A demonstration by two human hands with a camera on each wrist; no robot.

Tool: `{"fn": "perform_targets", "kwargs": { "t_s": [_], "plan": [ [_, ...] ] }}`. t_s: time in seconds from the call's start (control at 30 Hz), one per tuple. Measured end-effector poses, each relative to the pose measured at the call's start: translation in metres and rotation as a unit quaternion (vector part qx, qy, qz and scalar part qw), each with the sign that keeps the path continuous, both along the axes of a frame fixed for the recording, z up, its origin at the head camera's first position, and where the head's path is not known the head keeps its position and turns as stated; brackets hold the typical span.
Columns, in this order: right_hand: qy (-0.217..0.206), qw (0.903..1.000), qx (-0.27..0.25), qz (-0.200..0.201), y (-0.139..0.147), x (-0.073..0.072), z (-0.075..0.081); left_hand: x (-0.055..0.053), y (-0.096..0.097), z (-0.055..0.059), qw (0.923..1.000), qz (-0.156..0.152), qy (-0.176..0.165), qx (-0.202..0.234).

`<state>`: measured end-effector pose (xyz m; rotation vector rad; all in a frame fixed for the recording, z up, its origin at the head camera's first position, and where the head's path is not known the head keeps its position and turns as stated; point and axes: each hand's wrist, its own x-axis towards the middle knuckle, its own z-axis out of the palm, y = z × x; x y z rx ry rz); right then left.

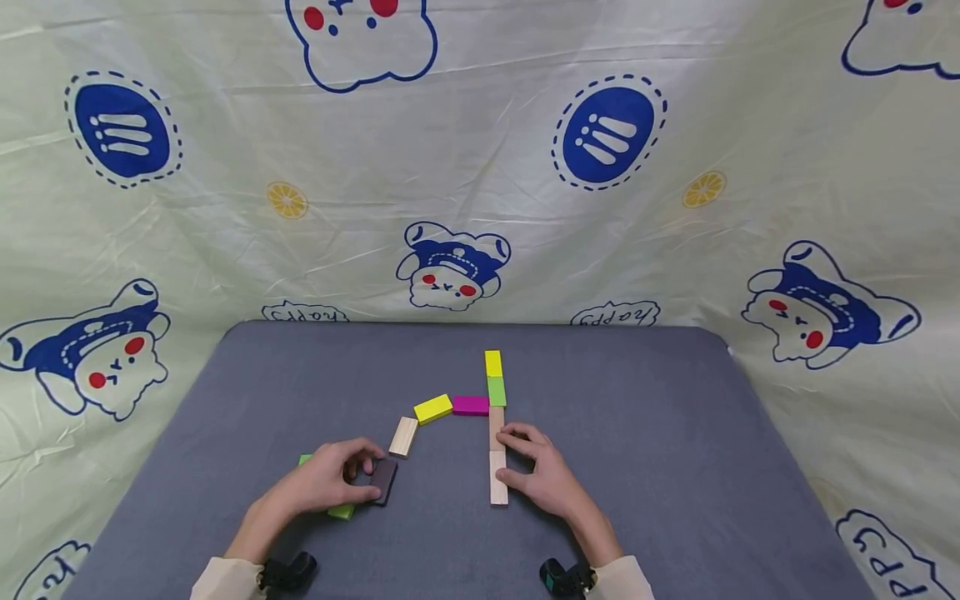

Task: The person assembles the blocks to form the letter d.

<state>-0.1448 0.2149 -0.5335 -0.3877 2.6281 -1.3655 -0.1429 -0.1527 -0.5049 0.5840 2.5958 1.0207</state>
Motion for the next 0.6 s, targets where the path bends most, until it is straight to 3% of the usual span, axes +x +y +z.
{"fn": "perform_targets", "kwargs": {
  "t_s": [0.27,0.43,0.6],
  "plan": [
    [0.0,1.0,-0.005,0.003,-0.001,-0.001,0.0,0.003,0.013,0.0,0.9978,0.057,0.016,-0.031],
    [0.006,1.0,-0.004,0.006,-0.001,0.0,0.0,0.006,0.02,-0.001,0.9938,0.082,0.033,-0.067],
    [0.009,1.0,0.002,0.002,0.0,0.0,0.001,0.008,0.026,-0.002,0.9903,0.101,0.059,-0.076]
  ]
}}
